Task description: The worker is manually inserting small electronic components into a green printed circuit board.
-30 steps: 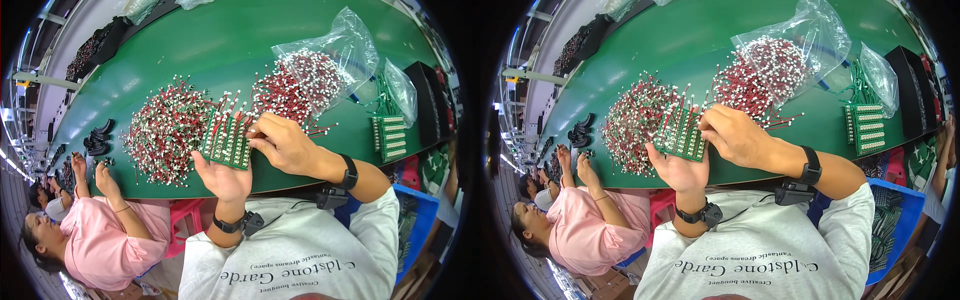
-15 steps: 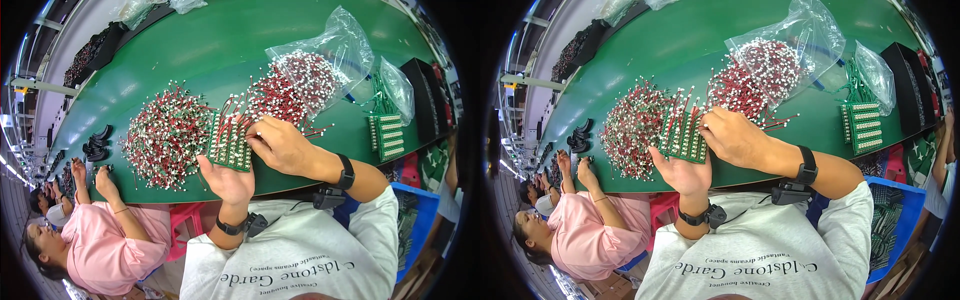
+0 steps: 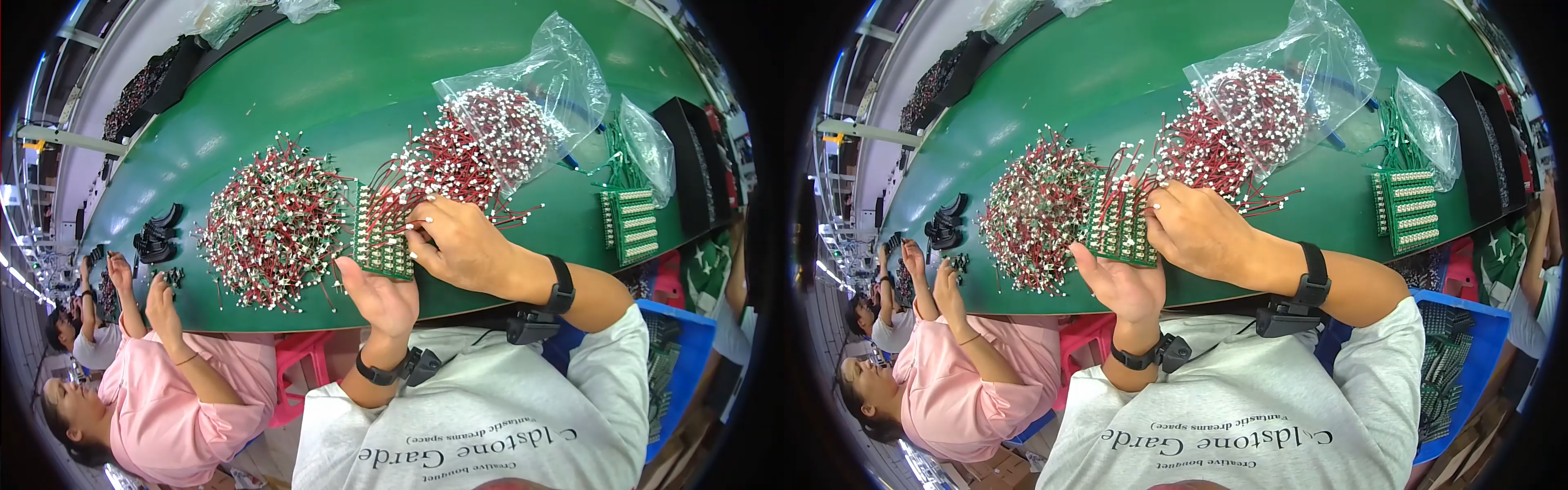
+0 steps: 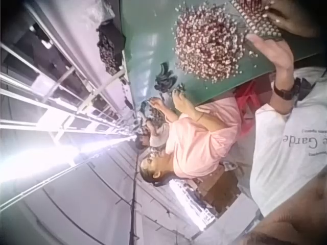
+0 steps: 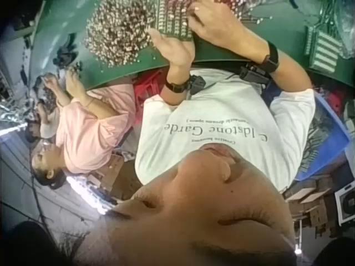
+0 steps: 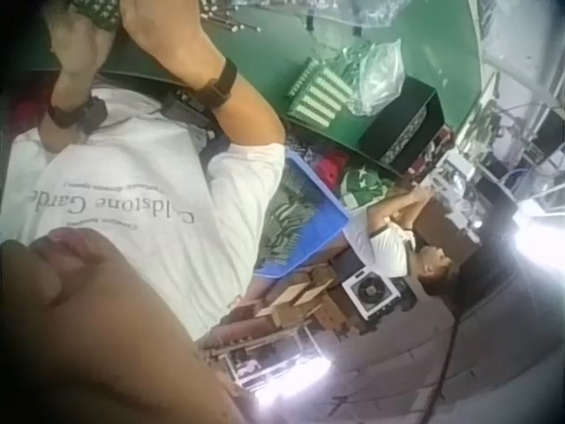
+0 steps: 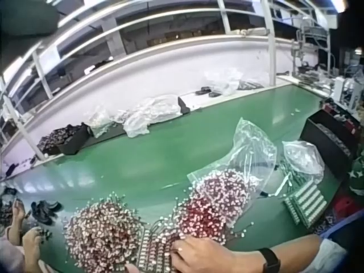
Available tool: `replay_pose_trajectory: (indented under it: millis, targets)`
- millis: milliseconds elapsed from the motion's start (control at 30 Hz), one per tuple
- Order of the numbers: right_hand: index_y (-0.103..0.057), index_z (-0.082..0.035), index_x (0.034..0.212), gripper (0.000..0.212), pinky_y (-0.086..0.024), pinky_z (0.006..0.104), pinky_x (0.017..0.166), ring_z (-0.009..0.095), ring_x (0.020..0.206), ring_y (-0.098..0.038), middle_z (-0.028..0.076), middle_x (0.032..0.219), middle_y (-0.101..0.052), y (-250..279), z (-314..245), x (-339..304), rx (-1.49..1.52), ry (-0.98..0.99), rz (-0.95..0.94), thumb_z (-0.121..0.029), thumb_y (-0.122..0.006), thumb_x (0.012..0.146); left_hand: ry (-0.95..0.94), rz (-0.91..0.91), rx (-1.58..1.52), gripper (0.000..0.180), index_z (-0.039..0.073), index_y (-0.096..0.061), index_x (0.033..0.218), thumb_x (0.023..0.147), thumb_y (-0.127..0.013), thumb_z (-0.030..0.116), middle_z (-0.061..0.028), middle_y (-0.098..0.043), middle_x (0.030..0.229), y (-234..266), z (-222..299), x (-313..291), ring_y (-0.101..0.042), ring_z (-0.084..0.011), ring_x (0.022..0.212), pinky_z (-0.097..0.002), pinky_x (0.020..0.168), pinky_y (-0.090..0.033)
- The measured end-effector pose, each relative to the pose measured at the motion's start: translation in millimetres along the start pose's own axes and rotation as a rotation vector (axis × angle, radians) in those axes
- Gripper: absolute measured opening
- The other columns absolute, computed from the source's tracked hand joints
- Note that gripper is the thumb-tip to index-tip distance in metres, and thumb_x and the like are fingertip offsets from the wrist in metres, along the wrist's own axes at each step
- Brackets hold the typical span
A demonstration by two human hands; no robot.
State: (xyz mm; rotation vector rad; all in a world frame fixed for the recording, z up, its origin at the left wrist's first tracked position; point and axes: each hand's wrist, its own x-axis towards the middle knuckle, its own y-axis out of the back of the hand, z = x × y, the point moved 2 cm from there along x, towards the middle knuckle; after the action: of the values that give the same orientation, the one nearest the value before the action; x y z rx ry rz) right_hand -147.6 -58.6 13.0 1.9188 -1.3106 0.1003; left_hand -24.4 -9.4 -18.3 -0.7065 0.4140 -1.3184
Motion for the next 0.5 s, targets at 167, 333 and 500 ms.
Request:
replay_pose_trajectory:
  millis: [167, 333, 500]
  targets:
    - [-0.059, 0.001, 0.090, 0.015, -0.053, 0.0389, 0.062, 0.029, 0.072, -0.063, 0.013, 0.083, -0.061, -6.1, -0.6, -5.3, -0.258, 0.129, -0.052, -0.003, -0.068, 0.079, -0.007, -0.013, 0.067, 0.068, -0.005, -0.047, 0.132, 0.103, -0.024, 0.052, -0.0154, -0.055, 0.128, -7.8, 0.8, -1.6, -0.053, -0.0258, 0.119, -0.0387, 0.103, -0.039]
    - [-0.059, 0.001, 0.089, 0.015, -0.054, 0.0382, 0.064, 0.029, 0.077, -0.064, 0.011, 0.084, -0.061, -5.4, -0.2, -5.2, -0.209, 0.104, -0.059, 0.000, -0.068, 0.077, -0.005, 0.023, 0.024, 0.068, -0.005, -0.047, 0.132, 0.103, -0.024, 0.052, -0.0148, -0.055, 0.128, -0.7, 3.1, -3.9, -0.052, -0.0253, 0.119, -0.0383, 0.104, -0.037]
    - [-0.058, -0.001, 0.088, 0.016, -0.052, 0.0391, 0.061, 0.030, 0.073, -0.062, 0.011, 0.080, -0.058, -4.9, -0.7, -4.9, -0.201, 0.110, -0.040, 0.002, -0.067, 0.076, -0.004, 0.073, 0.064, 0.067, -0.004, -0.046, 0.133, 0.103, -0.025, 0.052, -0.0145, -0.054, 0.130, -3.9, 4.1, -7.6, -0.050, -0.0254, 0.122, -0.0391, 0.105, -0.036]
